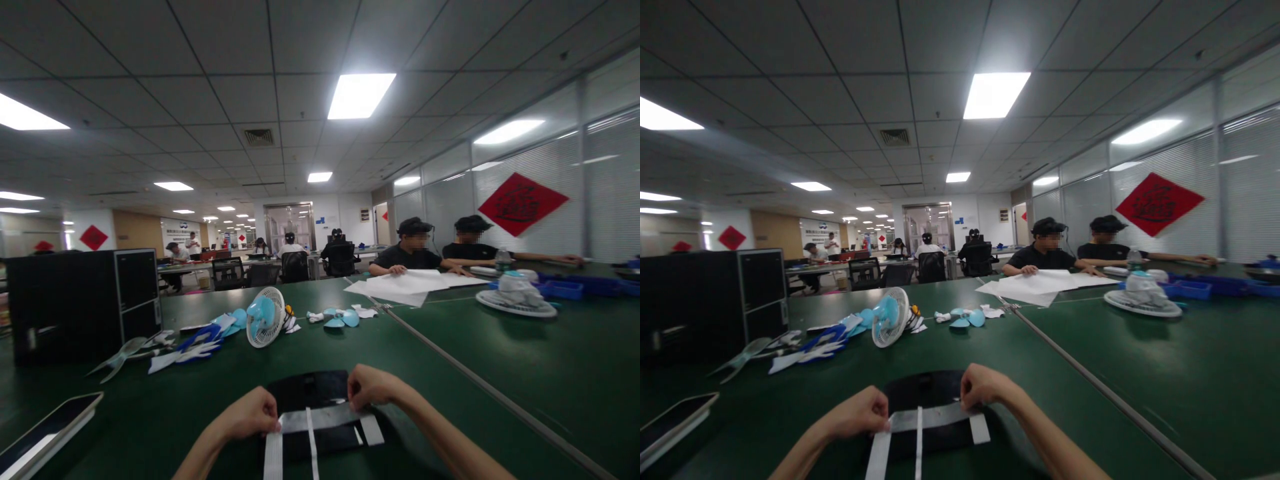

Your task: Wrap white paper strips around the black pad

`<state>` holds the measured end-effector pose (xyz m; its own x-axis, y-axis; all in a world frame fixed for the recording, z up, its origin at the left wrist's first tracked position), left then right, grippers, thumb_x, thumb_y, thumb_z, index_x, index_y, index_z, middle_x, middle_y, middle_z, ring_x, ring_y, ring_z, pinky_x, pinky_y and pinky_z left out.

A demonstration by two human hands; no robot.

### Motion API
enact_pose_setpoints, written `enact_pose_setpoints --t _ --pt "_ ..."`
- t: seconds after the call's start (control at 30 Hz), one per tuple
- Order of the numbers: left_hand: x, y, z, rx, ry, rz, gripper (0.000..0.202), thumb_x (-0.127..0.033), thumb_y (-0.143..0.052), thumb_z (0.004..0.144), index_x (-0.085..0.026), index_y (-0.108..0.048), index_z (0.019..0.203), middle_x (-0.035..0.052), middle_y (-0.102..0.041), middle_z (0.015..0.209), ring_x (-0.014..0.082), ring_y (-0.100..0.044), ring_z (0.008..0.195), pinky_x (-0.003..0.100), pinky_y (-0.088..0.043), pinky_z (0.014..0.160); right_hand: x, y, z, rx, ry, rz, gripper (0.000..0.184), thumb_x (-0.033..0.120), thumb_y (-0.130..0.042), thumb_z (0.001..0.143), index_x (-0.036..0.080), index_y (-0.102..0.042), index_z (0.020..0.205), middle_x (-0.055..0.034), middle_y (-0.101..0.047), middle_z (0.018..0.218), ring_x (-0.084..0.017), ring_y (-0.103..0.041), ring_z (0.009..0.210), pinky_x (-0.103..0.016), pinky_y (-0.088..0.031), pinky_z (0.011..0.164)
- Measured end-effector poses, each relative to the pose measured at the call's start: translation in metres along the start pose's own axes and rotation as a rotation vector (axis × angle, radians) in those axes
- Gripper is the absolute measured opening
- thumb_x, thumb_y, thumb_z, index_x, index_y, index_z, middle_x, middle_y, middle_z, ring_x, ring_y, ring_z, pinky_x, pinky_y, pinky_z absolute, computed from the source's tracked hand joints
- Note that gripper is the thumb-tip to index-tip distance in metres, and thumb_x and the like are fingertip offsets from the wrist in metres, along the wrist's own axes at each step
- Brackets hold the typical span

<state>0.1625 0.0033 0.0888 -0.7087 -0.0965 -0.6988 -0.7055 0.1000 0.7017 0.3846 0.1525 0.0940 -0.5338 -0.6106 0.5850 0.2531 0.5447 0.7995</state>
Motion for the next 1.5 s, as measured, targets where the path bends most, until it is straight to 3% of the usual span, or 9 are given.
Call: enact_pose_setpoints --t 0.47,0.67,0.77,0.83,0.93,1.03,1.1,1.3,1.5 --pt "0.002 0.000 0.001 -0.057 -0.002 0.164 0.020 -0.031 -0.064 0.063 -0.016 -0.065 0.076 -0.0017 -0.060 0.071 0.0137 -0.052 0.065 0.022 -0.034 0.054 0.011 0.003 -0.009 -0.081 -0.019 -0.123 0.014 0.018 -0.070 0.059 0.017 -0.074 0.072 0.0010 -0.067 0.065 -0.012 -0.058 0.060 -0.020 -0.038 0.051" --pt "-0.036 -0.015 -0.009 -0.004 -0.311 0.251 0.042 -0.015 -0.052 0.076 -0.026 -0.059 0.116 -0.0001 -0.057 0.098 0.0139 -0.052 0.083 0.023 -0.040 0.071 0.016 0.004 -0.015 -0.115 -0.059 -0.161 0.018 0.022 -0.073 0.056 0.018 -0.073 0.073 -0.0002 -0.068 0.071 -0.013 -0.058 0.063 -0.020 -0.037 0.050" --pt "-0.051 -0.025 -0.015 0.060 -0.387 0.298 0.045 -0.013 -0.043 0.083 -0.031 -0.059 0.121 0.0016 -0.055 0.105 0.0154 -0.052 0.092 0.026 -0.039 0.080 0.020 0.005 -0.018 -0.120 -0.048 -0.177 0.018 0.021 -0.073 0.056 0.018 -0.072 0.074 -0.0007 -0.068 0.072 -0.013 -0.057 0.062 -0.020 -0.036 0.049" --pt "-0.052 -0.028 -0.015 0.069 -0.388 0.314 0.045 -0.012 -0.042 0.083 -0.032 -0.060 0.120 0.0019 -0.055 0.106 0.0161 -0.052 0.094 0.027 -0.038 0.081 0.029 0.006 -0.020 -0.163 0.008 -0.199 0.016 0.019 -0.070 0.060 0.018 -0.072 0.076 -0.0015 -0.068 0.073 -0.013 -0.057 0.062 -0.020 -0.036 0.050" --pt "-0.048 -0.029 -0.013 0.064 -0.385 0.317 0.048 -0.011 -0.042 0.082 -0.034 -0.059 0.120 0.0014 -0.054 0.106 0.0164 -0.051 0.095 0.027 -0.037 0.082 0.058 -0.001 -0.028 -0.239 0.244 -0.248 0.016 0.017 -0.058 0.071 0.017 -0.073 0.079 -0.0028 -0.068 0.078 -0.013 -0.058 0.068 -0.022 -0.041 0.061" --pt "-0.045 -0.029 -0.011 0.075 -0.392 0.317 0.044 -0.013 -0.043 0.082 -0.034 -0.062 0.116 0.0011 -0.053 0.104 0.0164 -0.050 0.094 0.026 -0.036 0.079 0.089 -0.025 -0.042 -0.198 0.525 -0.277 0.028 0.012 -0.050 0.075 0.019 -0.073 0.090 -0.0030 -0.067 0.088 -0.014 -0.059 0.081 -0.024 -0.043 0.077" --pt "-0.045 -0.029 -0.011 0.076 -0.397 0.314 0.040 -0.014 -0.043 0.083 -0.033 -0.063 0.112 0.0010 -0.053 0.103 0.0162 -0.051 0.093 0.026 -0.036 0.078 0.101 -0.043 -0.048 -0.159 0.614 -0.320 0.034 0.010 -0.047 0.076 0.021 -0.071 0.097 -0.0033 -0.066 0.094 -0.015 -0.057 0.089 -0.024 -0.042 0.081" --pt "-0.046 -0.029 -0.010 0.055 -0.409 0.305 0.039 -0.012 -0.043 0.081 -0.031 -0.065 0.107 0.0002 -0.054 0.102 0.0159 -0.050 0.092 0.026 -0.036 0.077 0.103 -0.064 -0.049 -0.196 0.553 -0.548 0.033 0.012 -0.045 0.077 0.020 -0.069 0.097 -0.0068 -0.063 0.101 -0.020 -0.054 0.096 -0.028 -0.042 0.080" --pt "-0.046 -0.030 -0.009 0.057 -0.418 0.319 0.038 -0.014 -0.042 0.083 -0.031 -0.065 0.109 0.0006 -0.054 0.099 0.0154 -0.050 0.089 0.026 -0.036 0.075 0.108 -0.067 -0.060 -0.150 0.636 -0.478 0.031 0.014 -0.048 0.076 0.023 -0.070 0.095 -0.0054 -0.066 0.104 -0.019 -0.055 0.096 -0.028 -0.041 0.084"
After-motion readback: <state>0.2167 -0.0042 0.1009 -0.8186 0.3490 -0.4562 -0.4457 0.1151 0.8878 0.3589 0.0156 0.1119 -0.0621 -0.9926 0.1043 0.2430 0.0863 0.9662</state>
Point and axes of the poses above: each hand's wrist, its own z-axis towards the middle knuckle, its own y-axis out of the back of the hand, x = y × z, the point moved 6 cm from there along z, towards the middle knuckle
